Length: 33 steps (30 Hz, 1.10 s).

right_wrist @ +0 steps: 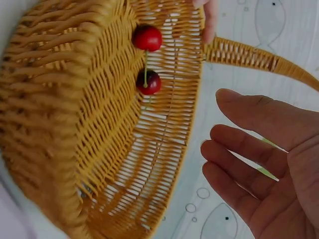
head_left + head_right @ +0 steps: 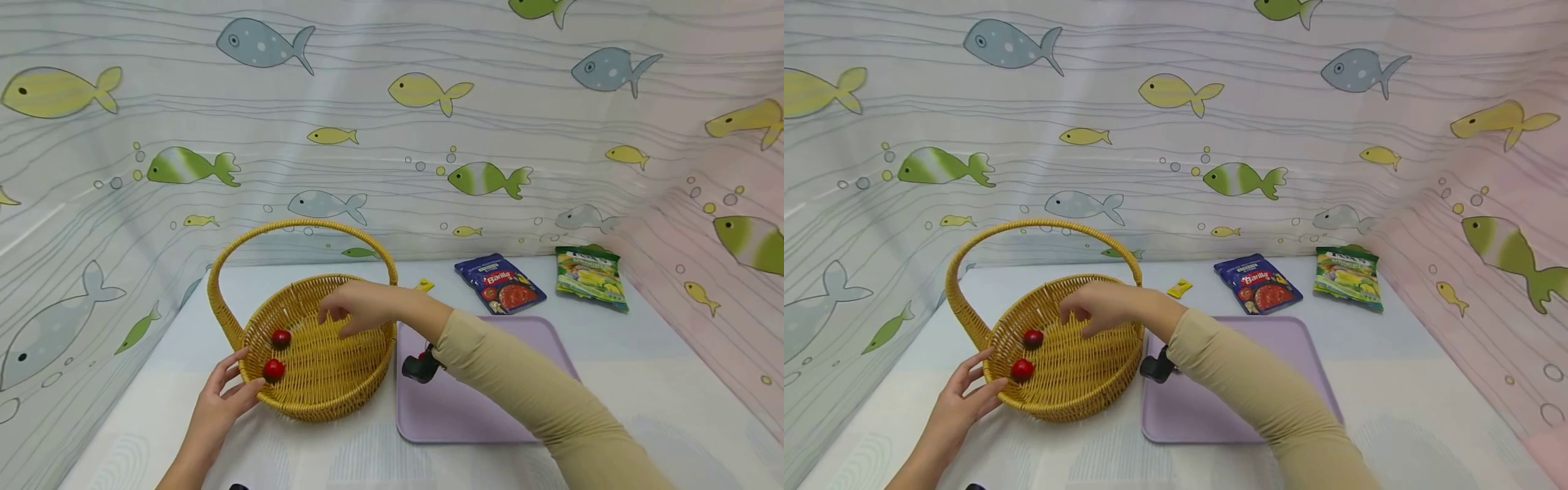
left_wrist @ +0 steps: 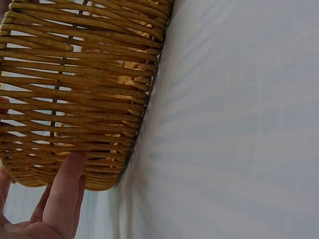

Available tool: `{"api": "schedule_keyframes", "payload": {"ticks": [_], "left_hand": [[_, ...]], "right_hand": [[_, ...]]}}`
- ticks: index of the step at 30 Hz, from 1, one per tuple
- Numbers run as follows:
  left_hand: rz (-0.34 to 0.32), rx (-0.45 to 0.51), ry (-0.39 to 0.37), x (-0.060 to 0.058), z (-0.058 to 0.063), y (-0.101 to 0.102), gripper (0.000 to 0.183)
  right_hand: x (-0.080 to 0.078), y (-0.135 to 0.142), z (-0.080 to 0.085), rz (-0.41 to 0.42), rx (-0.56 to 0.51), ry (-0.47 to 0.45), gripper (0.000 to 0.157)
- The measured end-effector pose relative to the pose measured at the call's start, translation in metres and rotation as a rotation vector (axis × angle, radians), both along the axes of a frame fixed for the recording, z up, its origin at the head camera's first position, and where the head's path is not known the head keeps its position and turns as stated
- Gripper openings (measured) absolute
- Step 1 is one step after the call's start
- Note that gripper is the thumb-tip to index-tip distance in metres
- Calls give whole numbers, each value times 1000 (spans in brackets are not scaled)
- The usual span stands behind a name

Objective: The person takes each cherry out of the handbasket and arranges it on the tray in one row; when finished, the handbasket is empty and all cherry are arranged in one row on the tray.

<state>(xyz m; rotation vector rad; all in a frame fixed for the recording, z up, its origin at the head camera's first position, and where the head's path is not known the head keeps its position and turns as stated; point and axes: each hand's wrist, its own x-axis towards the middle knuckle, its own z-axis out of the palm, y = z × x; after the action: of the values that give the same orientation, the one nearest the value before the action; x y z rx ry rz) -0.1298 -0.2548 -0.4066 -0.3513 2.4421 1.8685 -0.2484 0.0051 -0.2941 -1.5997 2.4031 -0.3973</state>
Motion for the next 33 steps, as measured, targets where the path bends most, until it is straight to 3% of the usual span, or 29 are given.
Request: {"api": "schedule_keyframes", "payload": {"ticks": [9,15,23,33], "left_hand": [[13,6,-2,3,2,-3,71],[2,29,13,3,2,-7,70],[1,15,10,-1,2,-4,69],[-2,21,14,-1,3,1,68]], "right_hand": [[-19,-51,-7,-24,55,-48,33],[-30,-78,-23,-85,53,-105,33],[-34,-99,-47,-125,127,-73,39],[-35,-111,-63,-179,189,-89,50]]}}
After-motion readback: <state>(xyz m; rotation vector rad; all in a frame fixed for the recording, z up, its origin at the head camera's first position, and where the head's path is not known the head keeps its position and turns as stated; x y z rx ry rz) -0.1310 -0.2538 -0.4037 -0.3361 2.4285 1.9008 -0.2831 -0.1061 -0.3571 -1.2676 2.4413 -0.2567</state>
